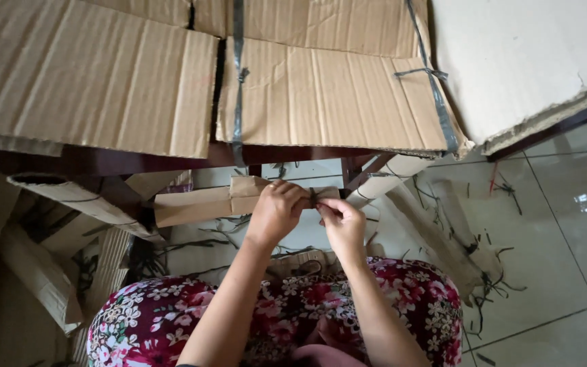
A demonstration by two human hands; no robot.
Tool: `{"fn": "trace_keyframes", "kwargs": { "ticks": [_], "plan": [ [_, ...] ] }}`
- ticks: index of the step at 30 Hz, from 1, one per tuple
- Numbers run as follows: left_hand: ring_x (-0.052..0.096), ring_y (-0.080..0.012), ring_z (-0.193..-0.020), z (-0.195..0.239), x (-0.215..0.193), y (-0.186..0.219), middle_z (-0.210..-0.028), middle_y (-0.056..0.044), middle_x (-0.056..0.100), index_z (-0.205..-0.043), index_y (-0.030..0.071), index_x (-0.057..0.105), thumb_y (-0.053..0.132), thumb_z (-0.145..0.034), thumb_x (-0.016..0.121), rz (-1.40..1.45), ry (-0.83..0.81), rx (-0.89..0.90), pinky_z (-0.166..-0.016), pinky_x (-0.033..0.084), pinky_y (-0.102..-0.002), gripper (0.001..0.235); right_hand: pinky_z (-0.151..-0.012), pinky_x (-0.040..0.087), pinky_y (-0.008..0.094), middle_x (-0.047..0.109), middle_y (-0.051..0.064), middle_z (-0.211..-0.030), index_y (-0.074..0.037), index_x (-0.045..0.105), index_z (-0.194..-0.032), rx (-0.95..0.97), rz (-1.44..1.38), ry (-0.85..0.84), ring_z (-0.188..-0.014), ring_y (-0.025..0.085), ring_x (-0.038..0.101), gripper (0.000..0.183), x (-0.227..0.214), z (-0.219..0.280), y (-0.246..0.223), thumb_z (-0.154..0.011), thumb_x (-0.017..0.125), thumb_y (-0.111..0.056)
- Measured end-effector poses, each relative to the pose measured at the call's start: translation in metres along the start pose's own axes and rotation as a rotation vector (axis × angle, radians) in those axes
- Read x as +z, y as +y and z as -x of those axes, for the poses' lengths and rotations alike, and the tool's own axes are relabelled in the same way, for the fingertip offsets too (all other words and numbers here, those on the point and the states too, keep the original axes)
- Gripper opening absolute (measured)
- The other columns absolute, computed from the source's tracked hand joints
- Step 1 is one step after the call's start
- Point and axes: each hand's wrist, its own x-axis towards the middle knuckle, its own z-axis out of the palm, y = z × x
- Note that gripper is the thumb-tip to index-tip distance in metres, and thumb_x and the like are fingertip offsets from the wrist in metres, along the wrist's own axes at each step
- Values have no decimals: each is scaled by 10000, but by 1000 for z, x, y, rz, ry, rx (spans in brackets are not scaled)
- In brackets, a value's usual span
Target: The person sits on the floor and uses black tape and scissors to secure cardboard pieces to a wooden frame. They repeatedly wrap tape around joints, cut the tape, and press it down to reinforce the structure.
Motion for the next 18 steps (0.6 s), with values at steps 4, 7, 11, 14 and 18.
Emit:
{"fn": "trace_keyframes", "kwargs": {
  "ticks": [4,7,11,14,18],
  "plan": [
    [688,-241,-735,8,19,-17,-763,-23,711,-776,128,709,114,-820,785,-73,-9,-14,-755,542,-345,89,-568,571,327,762,97,-721,-73,810,-896,-200,184,59,-613,237,727,156,-2,-2,36,-819,767,56],
    [689,-237,-752,16,36,-28,-780,-11,679,-836,142,699,121,-837,752,-148,-40,-172,-699,551,-353,57,-623,591,349,738,90,-733,-90,779,-872,-247,282,17,-684,276,731,160,-6,2,54,-805,741,50],
    [690,-241,-669,11,36,-24,-743,-8,641,-827,169,680,160,-835,751,-203,-48,-258,-649,577,-351,72,-678,588,415,736,140,-734,-92,794,-871,-49,283,-66,-738,354,733,171,-8,4,71,-826,705,48],
    [693,-253,-646,7,39,-21,-725,-14,630,-824,166,667,162,-829,747,-234,-60,-277,-635,588,-361,81,-711,592,421,739,121,-707,-116,807,-856,51,285,-81,-750,348,737,187,-8,11,80,-806,694,25],
    [698,-269,-637,3,37,-17,-728,-19,623,-850,204,651,183,-817,732,-259,-48,-285,-610,590,-389,89,-688,574,310,652,18,-478,-188,799,-719,128,193,-85,-561,205,688,240,-14,34,46,-792,669,-1]
  ]
}}
